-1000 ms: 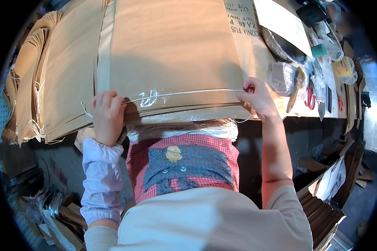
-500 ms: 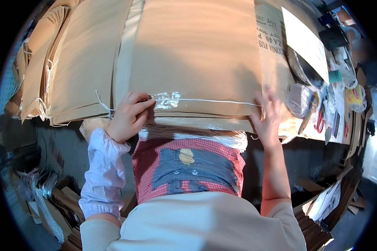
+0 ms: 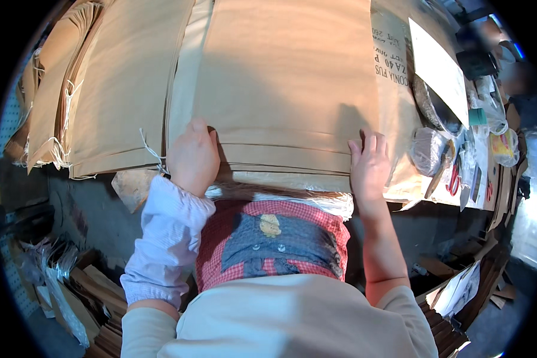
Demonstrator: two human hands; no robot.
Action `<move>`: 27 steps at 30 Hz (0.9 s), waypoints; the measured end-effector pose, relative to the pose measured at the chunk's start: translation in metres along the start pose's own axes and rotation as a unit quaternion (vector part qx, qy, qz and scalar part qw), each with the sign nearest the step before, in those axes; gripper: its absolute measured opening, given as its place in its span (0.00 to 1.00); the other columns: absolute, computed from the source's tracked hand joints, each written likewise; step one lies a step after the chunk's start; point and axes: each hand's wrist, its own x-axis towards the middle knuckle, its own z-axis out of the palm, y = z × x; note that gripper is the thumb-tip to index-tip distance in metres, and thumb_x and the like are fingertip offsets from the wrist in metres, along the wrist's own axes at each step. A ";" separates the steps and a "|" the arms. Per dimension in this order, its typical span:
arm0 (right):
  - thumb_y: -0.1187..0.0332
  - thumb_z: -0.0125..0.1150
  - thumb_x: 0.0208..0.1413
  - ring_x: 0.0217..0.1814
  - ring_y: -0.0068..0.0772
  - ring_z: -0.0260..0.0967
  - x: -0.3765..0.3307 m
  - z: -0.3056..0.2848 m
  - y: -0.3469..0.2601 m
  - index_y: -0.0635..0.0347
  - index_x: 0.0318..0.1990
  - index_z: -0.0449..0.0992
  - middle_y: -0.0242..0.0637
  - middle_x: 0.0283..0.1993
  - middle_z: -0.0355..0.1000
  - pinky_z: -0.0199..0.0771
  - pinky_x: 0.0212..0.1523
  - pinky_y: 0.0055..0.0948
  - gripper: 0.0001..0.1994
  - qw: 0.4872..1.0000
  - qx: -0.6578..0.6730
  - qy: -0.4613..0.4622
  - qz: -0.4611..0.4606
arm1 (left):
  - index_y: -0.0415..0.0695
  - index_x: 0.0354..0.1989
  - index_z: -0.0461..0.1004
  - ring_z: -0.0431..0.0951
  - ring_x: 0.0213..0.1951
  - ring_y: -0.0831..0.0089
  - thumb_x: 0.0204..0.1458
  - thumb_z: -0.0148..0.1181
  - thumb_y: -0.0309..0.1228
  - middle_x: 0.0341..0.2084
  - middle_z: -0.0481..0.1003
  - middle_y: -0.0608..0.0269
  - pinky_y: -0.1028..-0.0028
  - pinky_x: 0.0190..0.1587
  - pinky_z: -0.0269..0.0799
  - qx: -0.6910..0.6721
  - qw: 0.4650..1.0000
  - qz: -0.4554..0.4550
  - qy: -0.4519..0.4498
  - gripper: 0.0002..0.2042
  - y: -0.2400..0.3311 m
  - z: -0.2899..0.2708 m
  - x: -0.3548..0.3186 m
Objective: The person repeatedly applies glue to the edge of a flat cardboard sheet using a brush, then presses a thin strip along the glued edge. The person handles multiple cardboard sheets one at a time, stacking them on a workbench in a cluttered workshop.
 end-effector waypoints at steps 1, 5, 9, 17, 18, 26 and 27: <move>0.73 0.58 0.51 0.48 0.43 0.67 0.002 0.001 -0.008 0.60 0.52 0.68 0.44 0.49 0.67 0.71 0.43 0.34 0.18 0.999 -0.016 0.019 -0.030 | 0.36 0.43 0.65 0.71 0.41 0.48 0.51 0.53 0.29 0.34 0.71 0.46 0.55 0.42 0.67 0.008 0.995 0.086 0.058 0.13 0.004 0.002 -0.002; 0.62 0.53 0.57 0.72 0.41 0.45 0.014 -0.023 -0.105 0.65 0.65 0.54 0.44 0.68 0.53 0.41 0.71 0.39 0.31 0.918 0.160 -0.347 -0.108 | 0.29 0.55 0.60 0.56 0.62 0.43 0.47 0.55 0.35 0.58 0.60 0.38 0.53 0.64 0.52 0.004 0.922 0.381 0.062 0.29 0.044 0.019 -0.027; 0.47 0.54 0.55 0.75 0.46 0.35 -0.020 0.000 -0.049 0.72 0.66 0.49 0.53 0.71 0.44 0.29 0.73 0.39 0.42 0.989 0.011 -0.145 -0.025 | 0.26 0.61 0.53 0.48 0.66 0.43 0.51 0.56 0.44 0.63 0.52 0.34 0.58 0.68 0.43 0.014 0.987 0.162 -0.007 0.37 0.009 0.016 -0.027; 0.69 0.63 0.49 0.57 0.51 0.63 -0.013 -0.009 0.011 0.70 0.54 0.66 0.53 0.59 0.62 0.66 0.53 0.44 0.25 0.994 -0.023 -0.058 0.090 | 0.28 0.56 0.61 0.60 0.59 0.42 0.53 0.52 0.24 0.58 0.60 0.34 0.57 0.61 0.58 -0.118 0.970 0.157 0.142 0.22 -0.032 0.033 -0.009; 0.70 0.63 0.47 0.54 0.51 0.64 -0.011 -0.015 0.005 0.69 0.52 0.68 0.51 0.57 0.64 0.66 0.53 0.44 0.23 0.996 -0.013 -0.051 0.070 | 0.28 0.55 0.62 0.61 0.59 0.42 0.53 0.52 0.23 0.58 0.60 0.34 0.57 0.60 0.59 -0.111 0.971 0.156 0.139 0.21 -0.031 0.032 -0.008; 0.71 0.67 0.42 0.48 0.50 0.67 -0.004 -0.012 0.008 0.67 0.43 0.72 0.47 0.46 0.70 0.67 0.50 0.41 0.19 0.993 0.045 0.016 0.106 | 0.28 0.52 0.66 0.62 0.57 0.41 0.52 0.53 0.24 0.56 0.62 0.33 0.57 0.59 0.61 -0.089 0.976 0.144 0.140 0.19 -0.025 0.026 -0.011; 0.70 0.68 0.41 0.48 0.49 0.67 -0.003 -0.012 0.008 0.68 0.43 0.72 0.47 0.46 0.70 0.67 0.50 0.40 0.20 0.994 0.048 0.011 0.096 | 0.28 0.52 0.66 0.62 0.58 0.41 0.52 0.53 0.24 0.56 0.62 0.33 0.57 0.59 0.60 -0.089 0.976 0.142 0.141 0.19 -0.025 0.026 -0.010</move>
